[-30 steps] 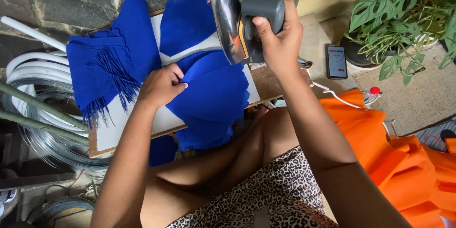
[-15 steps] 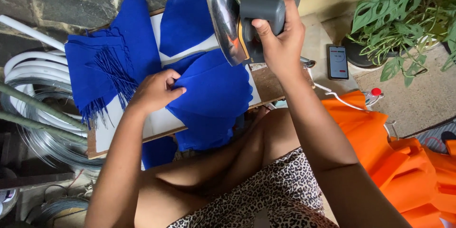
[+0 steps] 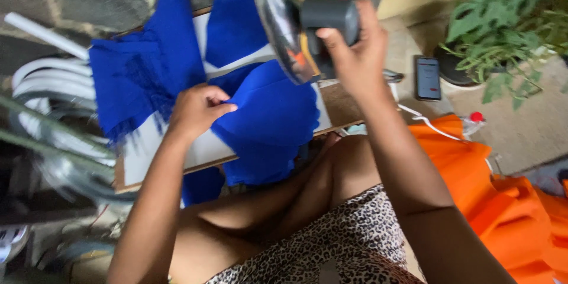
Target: A person is ironing small blue fabric cutouts on a flat board at a workshop.
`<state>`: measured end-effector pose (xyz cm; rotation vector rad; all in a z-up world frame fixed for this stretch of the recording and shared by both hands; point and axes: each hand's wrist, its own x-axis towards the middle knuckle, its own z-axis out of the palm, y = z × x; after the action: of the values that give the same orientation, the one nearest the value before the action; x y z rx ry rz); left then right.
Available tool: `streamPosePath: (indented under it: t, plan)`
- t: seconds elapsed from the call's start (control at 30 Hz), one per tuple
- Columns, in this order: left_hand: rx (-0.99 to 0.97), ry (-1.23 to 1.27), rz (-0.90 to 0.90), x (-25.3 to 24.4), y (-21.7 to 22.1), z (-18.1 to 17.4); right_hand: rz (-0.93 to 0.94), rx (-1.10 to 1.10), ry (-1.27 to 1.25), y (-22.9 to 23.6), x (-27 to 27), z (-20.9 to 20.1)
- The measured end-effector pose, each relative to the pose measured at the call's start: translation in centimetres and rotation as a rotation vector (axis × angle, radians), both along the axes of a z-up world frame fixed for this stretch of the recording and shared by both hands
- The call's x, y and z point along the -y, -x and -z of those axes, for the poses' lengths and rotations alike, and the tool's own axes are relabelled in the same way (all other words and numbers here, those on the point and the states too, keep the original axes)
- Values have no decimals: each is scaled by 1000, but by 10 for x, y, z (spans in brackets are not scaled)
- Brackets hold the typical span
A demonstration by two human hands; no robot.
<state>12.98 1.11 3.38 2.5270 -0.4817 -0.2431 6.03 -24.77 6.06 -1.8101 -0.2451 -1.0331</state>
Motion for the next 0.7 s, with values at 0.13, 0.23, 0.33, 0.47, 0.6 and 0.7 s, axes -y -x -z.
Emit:
streamPosePath:
  t: [0.13, 0.23, 0.33, 0.47, 0.6, 0.7]
  plan:
    - [103, 102, 46, -15, -10, 24, 39, -28, 207, 1, 7, -2]
    - [111, 151, 25, -17, -10, 26, 12, -80, 424, 0, 7, -17]
    - [88, 206, 13, -15, -5, 19, 102, -169, 779, -4, -5, -27]
    - [54, 261, 31, -18, -6, 24, 211, -372, 1178, -15, -35, -38]
    - [22, 152, -33, -19, 0, 21, 174, -447, 1274, -34, -41, -30]
    - [96, 246, -61, -24, -3, 29, 140, -577, 1324, -40, -44, -30]
